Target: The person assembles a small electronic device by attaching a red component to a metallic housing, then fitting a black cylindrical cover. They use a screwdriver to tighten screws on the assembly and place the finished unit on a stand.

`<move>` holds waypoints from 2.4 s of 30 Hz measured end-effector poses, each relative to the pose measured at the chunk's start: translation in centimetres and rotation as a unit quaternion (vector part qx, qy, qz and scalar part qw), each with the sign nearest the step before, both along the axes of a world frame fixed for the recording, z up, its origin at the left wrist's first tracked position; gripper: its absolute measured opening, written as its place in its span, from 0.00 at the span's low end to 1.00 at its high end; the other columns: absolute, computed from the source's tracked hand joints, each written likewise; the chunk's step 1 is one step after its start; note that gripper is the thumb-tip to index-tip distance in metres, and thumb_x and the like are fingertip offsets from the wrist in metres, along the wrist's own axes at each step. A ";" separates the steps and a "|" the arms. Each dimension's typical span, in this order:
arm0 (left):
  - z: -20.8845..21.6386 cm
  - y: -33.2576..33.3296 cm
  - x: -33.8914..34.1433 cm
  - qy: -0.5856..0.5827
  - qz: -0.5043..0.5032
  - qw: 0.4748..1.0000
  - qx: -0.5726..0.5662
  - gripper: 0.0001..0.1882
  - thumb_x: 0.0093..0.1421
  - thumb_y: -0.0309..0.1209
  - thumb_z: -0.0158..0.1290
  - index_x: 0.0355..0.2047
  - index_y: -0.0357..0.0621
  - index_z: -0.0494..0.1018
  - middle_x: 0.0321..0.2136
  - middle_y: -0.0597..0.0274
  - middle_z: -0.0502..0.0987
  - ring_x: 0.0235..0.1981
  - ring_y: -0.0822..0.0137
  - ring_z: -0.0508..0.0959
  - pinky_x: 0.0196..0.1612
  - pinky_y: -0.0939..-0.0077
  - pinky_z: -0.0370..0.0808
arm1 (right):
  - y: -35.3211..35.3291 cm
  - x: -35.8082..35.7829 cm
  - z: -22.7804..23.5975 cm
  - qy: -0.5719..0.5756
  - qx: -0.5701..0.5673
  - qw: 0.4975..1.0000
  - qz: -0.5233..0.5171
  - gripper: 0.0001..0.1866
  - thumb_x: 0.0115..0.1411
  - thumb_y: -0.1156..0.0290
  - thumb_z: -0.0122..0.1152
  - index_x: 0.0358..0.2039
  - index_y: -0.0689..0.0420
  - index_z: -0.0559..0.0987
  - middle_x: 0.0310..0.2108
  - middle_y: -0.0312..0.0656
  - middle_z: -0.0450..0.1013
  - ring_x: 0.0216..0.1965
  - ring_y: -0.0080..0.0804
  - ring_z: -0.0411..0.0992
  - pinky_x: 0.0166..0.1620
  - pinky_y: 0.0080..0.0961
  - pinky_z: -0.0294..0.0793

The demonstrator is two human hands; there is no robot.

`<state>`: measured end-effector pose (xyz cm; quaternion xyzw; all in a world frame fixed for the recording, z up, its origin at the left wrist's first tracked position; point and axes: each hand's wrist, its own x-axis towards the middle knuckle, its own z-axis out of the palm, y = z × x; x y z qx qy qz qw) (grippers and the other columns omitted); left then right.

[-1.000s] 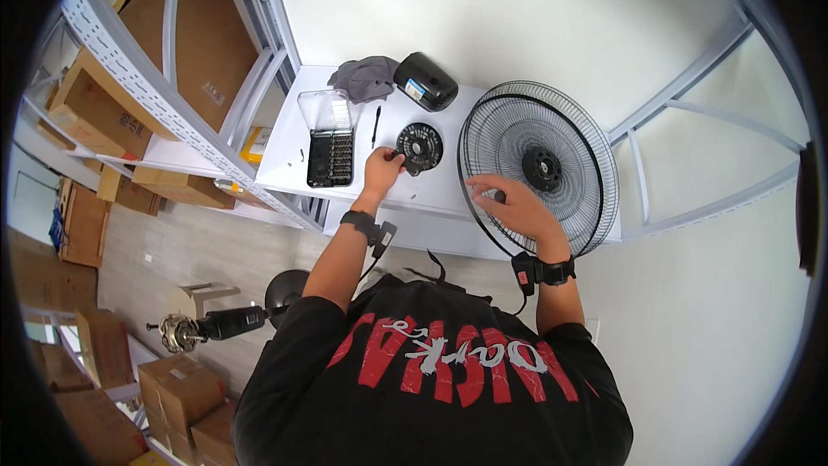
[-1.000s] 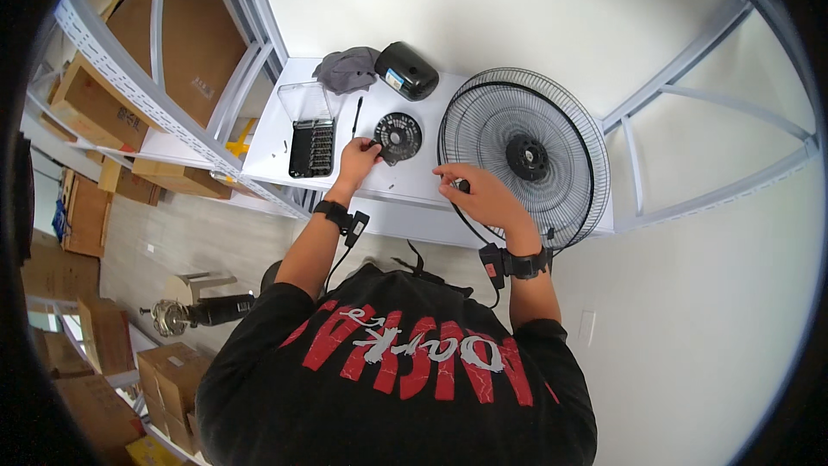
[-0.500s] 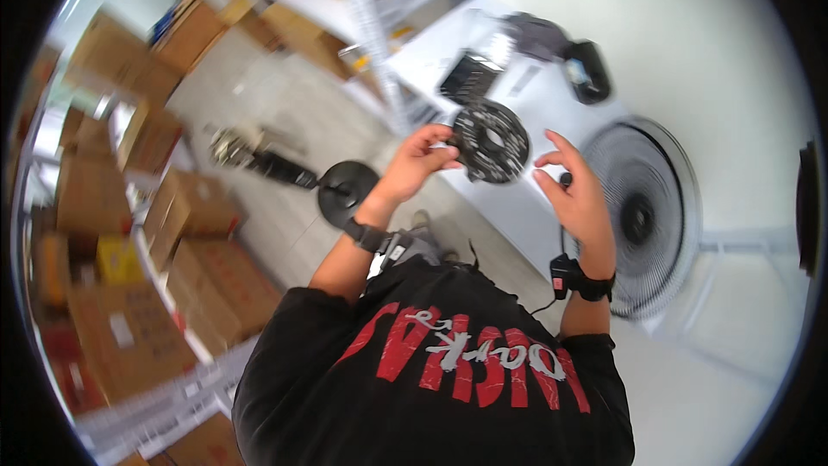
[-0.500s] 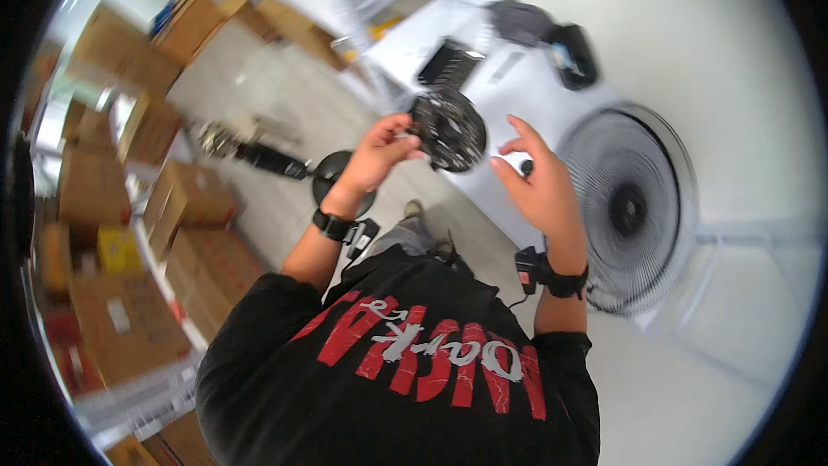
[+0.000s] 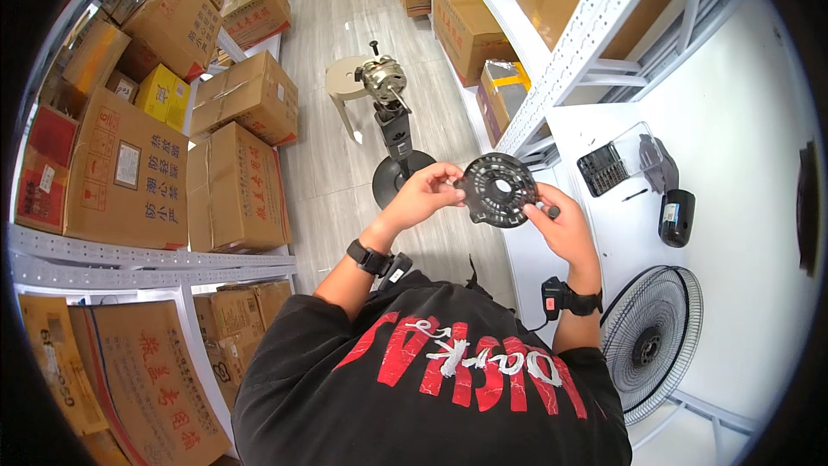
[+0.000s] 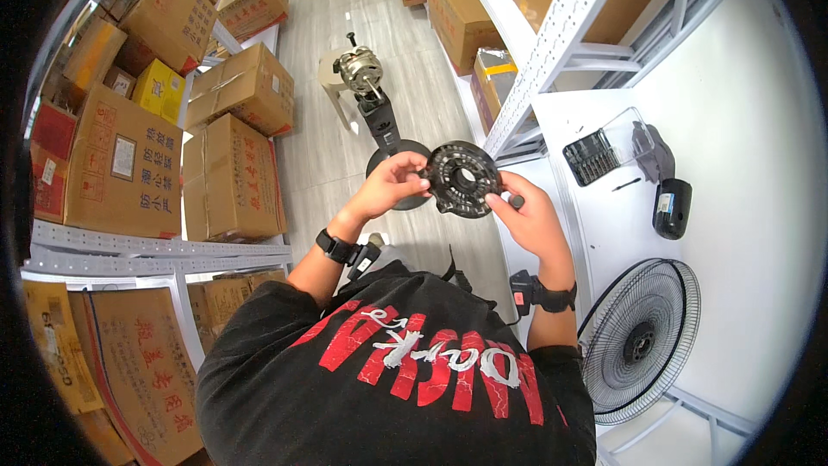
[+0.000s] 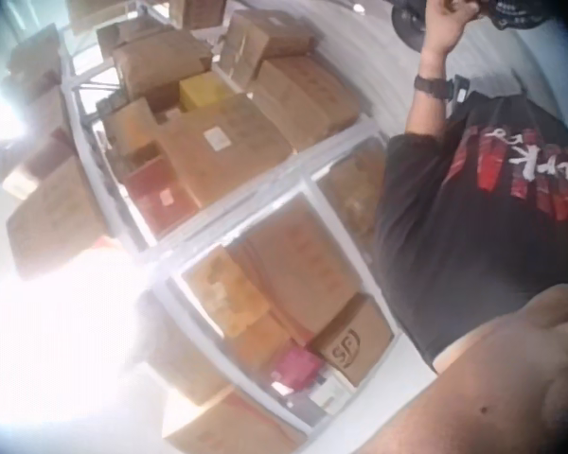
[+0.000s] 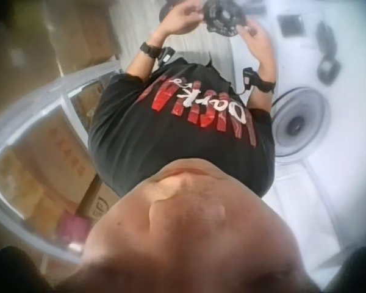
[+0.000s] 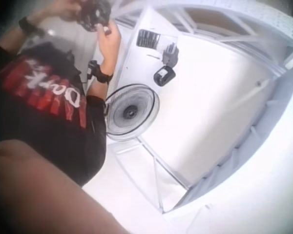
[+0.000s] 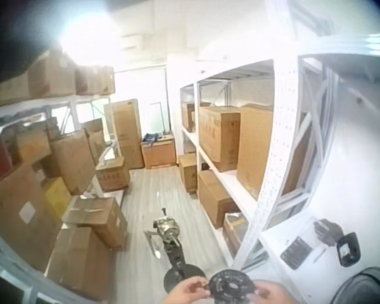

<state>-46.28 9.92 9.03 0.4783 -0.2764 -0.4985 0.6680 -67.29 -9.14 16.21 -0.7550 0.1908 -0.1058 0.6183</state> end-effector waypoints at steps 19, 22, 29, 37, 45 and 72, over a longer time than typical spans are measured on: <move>4.8 15.3 23.6 -0.098 0.154 0.983 0.019 0.17 0.58 0.18 0.60 0.49 0.35 0.77 0.37 0.67 0.79 0.36 0.78 0.78 0.44 0.83 0.76 | 12.8 25.0 4.5 0.051 -0.065 0.995 0.047 0.22 0.61 0.75 0.64 0.55 0.63 0.75 0.39 0.33 0.78 0.37 0.18 0.68 0.41 0.19 0.69; 4.5 15.3 25.9 -0.088 0.171 0.981 0.015 0.17 0.59 0.18 0.60 0.49 0.34 0.77 0.36 0.66 0.79 0.36 0.78 0.78 0.43 0.83 0.76 | 12.7 27.0 4.8 0.065 -0.065 0.995 0.039 0.22 0.61 0.74 0.63 0.56 0.61 0.75 0.37 0.32 0.78 0.32 0.15 0.66 0.35 0.16 0.67; 3.0 14.4 31.7 -0.103 0.154 0.982 0.047 0.16 0.60 0.18 0.59 0.49 0.35 0.76 0.37 0.64 0.81 0.37 0.76 0.79 0.43 0.79 0.78 | 9.7 29.9 5.6 0.072 -0.044 0.994 0.072 0.21 0.60 0.74 0.61 0.56 0.53 0.78 0.33 0.30 0.79 0.22 0.12 0.60 0.26 0.14 0.62; -1.4 13.0 40.1 0.011 0.186 0.978 0.094 0.15 0.64 0.22 0.55 0.52 0.38 0.74 0.41 0.65 0.81 0.39 0.74 0.80 0.44 0.76 0.80 | 5.1 30.7 4.9 0.098 -0.065 0.993 -0.007 0.19 0.59 0.74 0.64 0.52 0.54 0.80 0.31 0.30 0.79 0.22 0.12 0.58 0.27 0.14 0.60; -6.3 6.8 50.6 0.001 0.031 0.993 0.111 0.16 0.63 0.21 0.56 0.51 0.38 0.76 0.41 0.63 0.81 0.40 0.73 0.80 0.44 0.76 0.81 | 5.8 31.4 3.1 0.218 -0.058 0.954 -0.197 0.17 0.58 0.76 0.64 0.49 0.54 0.82 0.31 0.30 0.78 0.23 0.12 0.57 0.26 0.14 0.57; -13.5 -3.9 64.9 0.122 -0.235 0.959 0.099 0.17 0.61 0.23 0.59 0.51 0.37 0.75 0.42 0.63 0.80 0.40 0.74 0.79 0.42 0.78 0.80 | 17.7 39.3 1.6 0.483 -0.122 0.709 -0.499 0.32 0.57 0.54 0.70 0.57 0.61 0.75 0.49 0.49 0.77 0.46 0.35 0.74 0.51 0.29 0.71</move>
